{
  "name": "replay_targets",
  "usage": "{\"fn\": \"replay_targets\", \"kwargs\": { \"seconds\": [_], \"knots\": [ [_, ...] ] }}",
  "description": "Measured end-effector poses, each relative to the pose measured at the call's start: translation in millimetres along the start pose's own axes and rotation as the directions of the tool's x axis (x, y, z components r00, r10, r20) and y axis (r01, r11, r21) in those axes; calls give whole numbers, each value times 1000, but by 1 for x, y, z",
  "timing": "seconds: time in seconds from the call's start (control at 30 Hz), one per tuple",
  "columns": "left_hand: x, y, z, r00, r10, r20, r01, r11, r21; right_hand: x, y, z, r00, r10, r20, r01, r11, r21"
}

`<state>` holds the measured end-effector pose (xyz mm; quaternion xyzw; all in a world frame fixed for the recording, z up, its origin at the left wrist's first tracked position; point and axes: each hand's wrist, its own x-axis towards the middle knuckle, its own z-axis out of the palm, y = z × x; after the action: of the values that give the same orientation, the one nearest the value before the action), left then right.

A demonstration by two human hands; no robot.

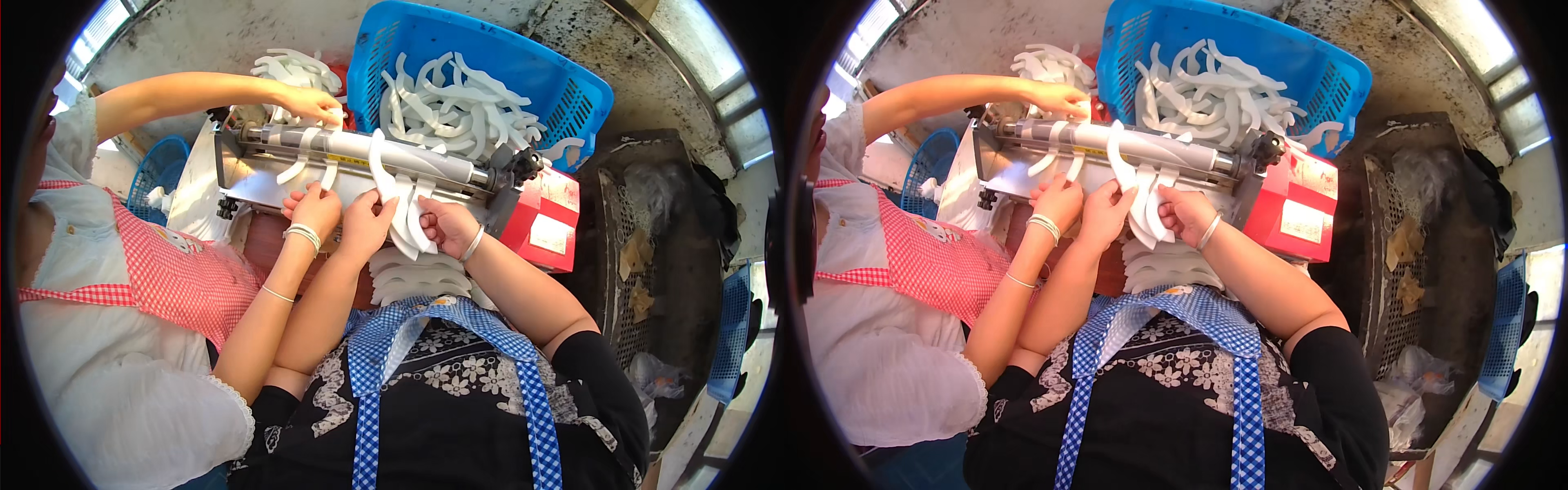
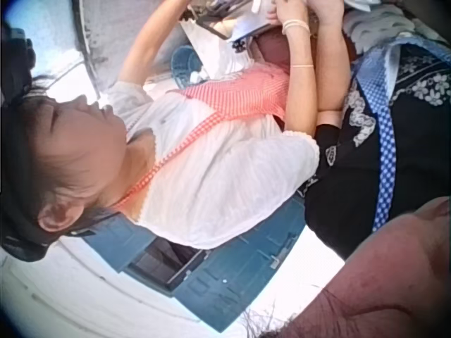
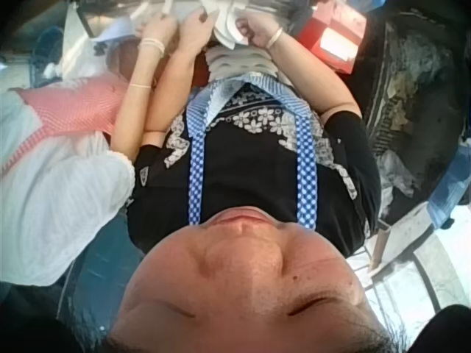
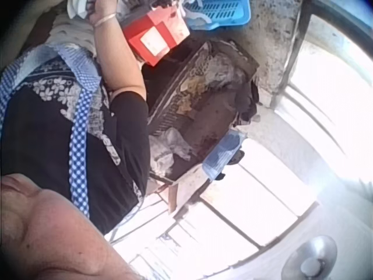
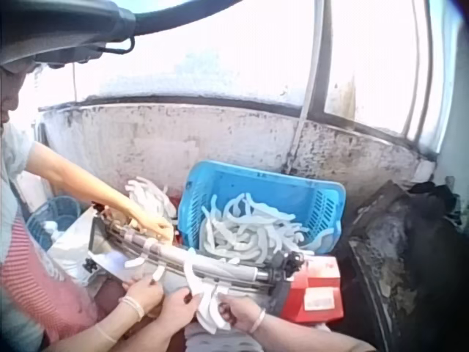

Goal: Workers are feeding shoe components into a roller machine.

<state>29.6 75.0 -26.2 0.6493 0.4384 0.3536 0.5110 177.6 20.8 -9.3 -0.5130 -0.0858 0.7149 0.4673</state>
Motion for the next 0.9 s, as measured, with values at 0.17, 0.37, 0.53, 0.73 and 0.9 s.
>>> {"fn": "replay_targets", "kwargs": {
  "seconds": [0.17,0.37,0.53,0.73,0.9],
  "knots": [
    [-12,8,-9,953,249,-173,-230,965,125,-14,20,-6,996,-87,7,87,972,-218],
    [-52,12,-26,953,-220,209,287,877,-386,-35,32,-5,903,-414,116,416,773,-479],
    [-41,2,-39,986,-119,112,138,973,-182,-28,4,0,779,-586,224,549,463,-696],
    [-22,-2,-46,969,-208,133,218,974,-63,25,-98,26,556,-755,348,399,-124,-908],
    [-29,0,-52,970,-218,107,228,969,-97,88,-159,43,854,-311,417,32,-768,-640]
  ]
}}
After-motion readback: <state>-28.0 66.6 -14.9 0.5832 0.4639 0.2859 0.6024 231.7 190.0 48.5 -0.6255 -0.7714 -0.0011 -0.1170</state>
